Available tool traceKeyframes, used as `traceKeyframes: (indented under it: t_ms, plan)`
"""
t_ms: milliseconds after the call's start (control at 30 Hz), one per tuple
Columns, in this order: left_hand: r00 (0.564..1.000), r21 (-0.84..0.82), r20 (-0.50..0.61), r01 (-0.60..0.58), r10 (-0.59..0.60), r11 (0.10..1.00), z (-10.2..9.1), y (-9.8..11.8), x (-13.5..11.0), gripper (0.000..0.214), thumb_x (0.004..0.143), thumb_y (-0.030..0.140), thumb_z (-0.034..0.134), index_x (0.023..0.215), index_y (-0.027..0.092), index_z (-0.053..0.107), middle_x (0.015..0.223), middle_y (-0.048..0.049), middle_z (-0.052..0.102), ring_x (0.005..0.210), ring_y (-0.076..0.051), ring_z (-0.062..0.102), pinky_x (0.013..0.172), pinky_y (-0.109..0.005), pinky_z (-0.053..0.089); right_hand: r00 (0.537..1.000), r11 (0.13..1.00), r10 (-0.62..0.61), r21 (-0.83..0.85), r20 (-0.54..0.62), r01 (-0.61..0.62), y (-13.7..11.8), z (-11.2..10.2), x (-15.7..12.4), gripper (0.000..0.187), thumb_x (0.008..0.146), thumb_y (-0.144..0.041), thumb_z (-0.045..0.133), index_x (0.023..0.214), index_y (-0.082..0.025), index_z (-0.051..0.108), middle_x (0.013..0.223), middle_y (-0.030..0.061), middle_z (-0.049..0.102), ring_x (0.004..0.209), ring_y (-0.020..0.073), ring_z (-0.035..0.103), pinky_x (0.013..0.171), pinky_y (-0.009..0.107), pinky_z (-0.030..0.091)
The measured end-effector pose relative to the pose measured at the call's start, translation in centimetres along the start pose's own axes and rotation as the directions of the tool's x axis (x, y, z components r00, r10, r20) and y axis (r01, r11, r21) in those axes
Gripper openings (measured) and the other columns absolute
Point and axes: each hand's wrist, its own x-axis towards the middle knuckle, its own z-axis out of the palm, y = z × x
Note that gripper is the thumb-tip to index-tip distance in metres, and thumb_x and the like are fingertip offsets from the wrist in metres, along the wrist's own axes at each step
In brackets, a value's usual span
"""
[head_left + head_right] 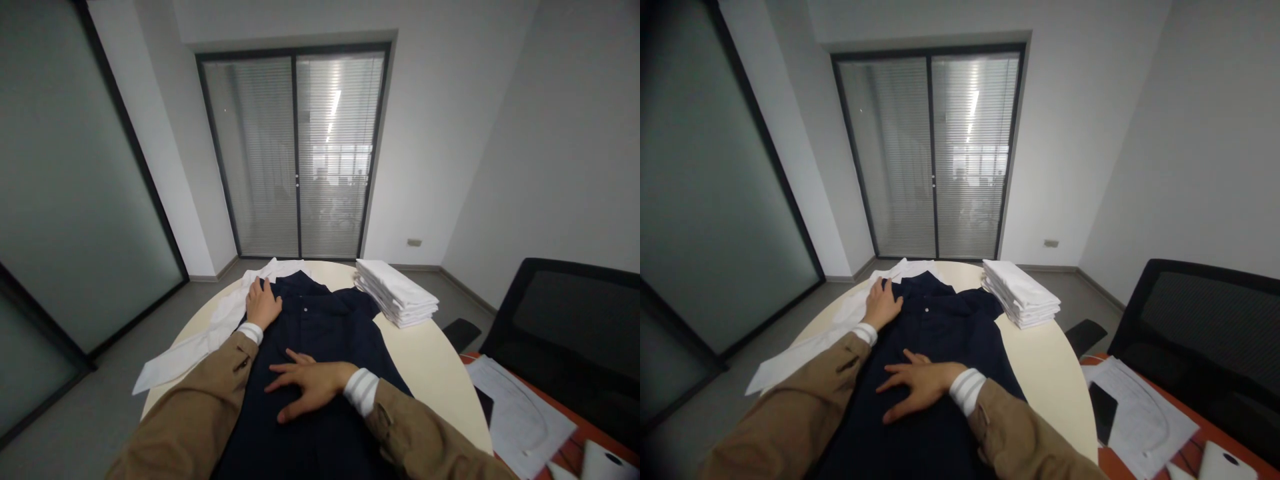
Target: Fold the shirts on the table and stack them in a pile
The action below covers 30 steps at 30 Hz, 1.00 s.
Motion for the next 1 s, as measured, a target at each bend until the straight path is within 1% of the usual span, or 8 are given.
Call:
traceKeyframes:
  t_ms: [67, 167, 300, 333, 433, 500, 800, 1000]
  plan:
    - [0.993, -0.013, 0.038, -0.115, 0.115, 0.993, 0.8, 2.0, -1.9, 0.066, 0.09, 0.04, 0.051, 0.148, 0.009, 0.037, 0.158, -0.0226, 0.029, 0.145, -0.037, 0.028, 0.115, -0.048, 0.028, 0.996, 0.993, -0.084, 0.087, 0.008, 0.083, 1.4, -2.2, -0.3, 0.026, 0.087, -0.026, 0.061, 0.109, -0.025, 0.074, 0.13, 0.0009, 0.066, 0.13, 0.0205, 0.053, 0.117, 0.037, 0.029]
    - [0.97, -0.063, 0.08, -0.223, 0.228, 0.973, 2.5, 3.6, -4.9, 0.062, 0.095, 0.038, 0.042, 0.15, 0.01, 0.035, 0.158, -0.0203, 0.03, 0.147, -0.035, 0.026, 0.116, -0.05, 0.026, 0.958, 0.972, 0.209, 0.154, -0.197, -0.18, 4.5, -5.4, -1.6, 0.022, 0.086, -0.016, 0.052, 0.088, -0.016, 0.074, 0.089, 0.0019, 0.075, 0.086, 0.015, 0.07, 0.082, 0.024, 0.052]
    - [0.903, -0.059, 0.102, -0.413, 0.417, 0.909, 4.2, 3.4, -7.2, 0.062, 0.09, 0.039, 0.05, 0.148, 0.019, 0.042, 0.162, -0.0106, 0.026, 0.151, -0.032, 0.016, 0.122, -0.051, 0.009, 0.566, 0.823, 0.511, 0.177, -0.648, -0.54, 9.3, -7.9, -4.4, 0.026, 0.091, -0.016, 0.047, 0.104, -0.013, 0.069, 0.099, 0.0092, 0.073, 0.089, 0.0171, 0.068, 0.08, 0.026, 0.049]
    - [0.893, -0.064, 0.126, -0.428, 0.432, 0.902, 4.4, 3.1, -7.3, 0.062, 0.089, 0.04, 0.051, 0.148, 0.02, 0.043, 0.162, -0.0102, 0.026, 0.15, -0.032, 0.017, 0.122, -0.051, 0.009, 0.407, 0.743, 0.539, 0.188, -0.738, -0.642, 10.4, -8.2, -5.1, 0.024, 0.091, -0.017, 0.049, 0.106, -0.015, 0.068, 0.103, 0.0091, 0.072, 0.094, 0.0176, 0.067, 0.084, 0.026, 0.048]
    - [0.891, -0.088, 0.187, -0.404, 0.414, 0.91, 4.6, 2.6, -7.2, 0.066, 0.09, 0.041, 0.049, 0.151, 0.017, 0.038, 0.16, -0.013, 0.03, 0.148, -0.032, 0.025, 0.121, -0.049, 0.017, 0.198, 0.592, 0.55, 0.212, -0.811, -0.777, 13.0, -8.5, -6.6, 0.027, 0.093, -0.016, 0.048, 0.116, -0.014, 0.064, 0.115, 0.0154, 0.068, 0.106, 0.0215, 0.065, 0.091, 0.03, 0.045]
    - [0.897, -0.098, 0.194, -0.384, 0.396, 0.918, 4.7, 2.5, -7.0, 0.07, 0.09, 0.04, 0.049, 0.153, 0.016, 0.033, 0.159, -0.0135, 0.031, 0.147, -0.032, 0.027, 0.121, -0.048, 0.018, 0.128, 0.493, 0.567, 0.211, -0.814, -0.844, 14.3, -8.4, -7.0, 0.028, 0.095, -0.018, 0.049, 0.12, -0.013, 0.061, 0.115, 0.0182, 0.068, 0.107, 0.0232, 0.066, 0.09, 0.031, 0.046]
    - [0.891, -0.147, 0.207, -0.379, 0.403, 0.913, 4.7, 2.2, -6.7, 0.072, 0.089, 0.039, 0.049, 0.155, 0.02, 0.029, 0.161, -0.0095, 0.029, 0.149, -0.031, 0.023, 0.122, -0.05, 0.016, 0.017, 0.274, 0.646, 0.211, -0.763, -0.938, 16.4, -7.4, -6.7, 0.036, 0.094, -0.039, 0.054, 0.11, -0.008, 0.067, 0.111, 0.0227, 0.067, 0.101, 0.0303, 0.069, 0.082, 0.037, 0.051]
    - [0.891, -0.152, 0.21, -0.377, 0.403, 0.914, 4.9, 2.2, -6.6, 0.071, 0.089, 0.038, 0.049, 0.155, 0.021, 0.03, 0.161, -0.009, 0.029, 0.149, -0.031, 0.023, 0.121, -0.052, 0.017, 0.06, 0.304, 0.432, 0.083, -0.9, -0.949, 15.1, -7.4, -6.7, 0.028, 0.092, -0.037, 0.055, 0.105, -0.015, 0.067, 0.106, 0.0168, 0.068, 0.106, 0.0299, 0.064, 0.085, 0.037, 0.046]
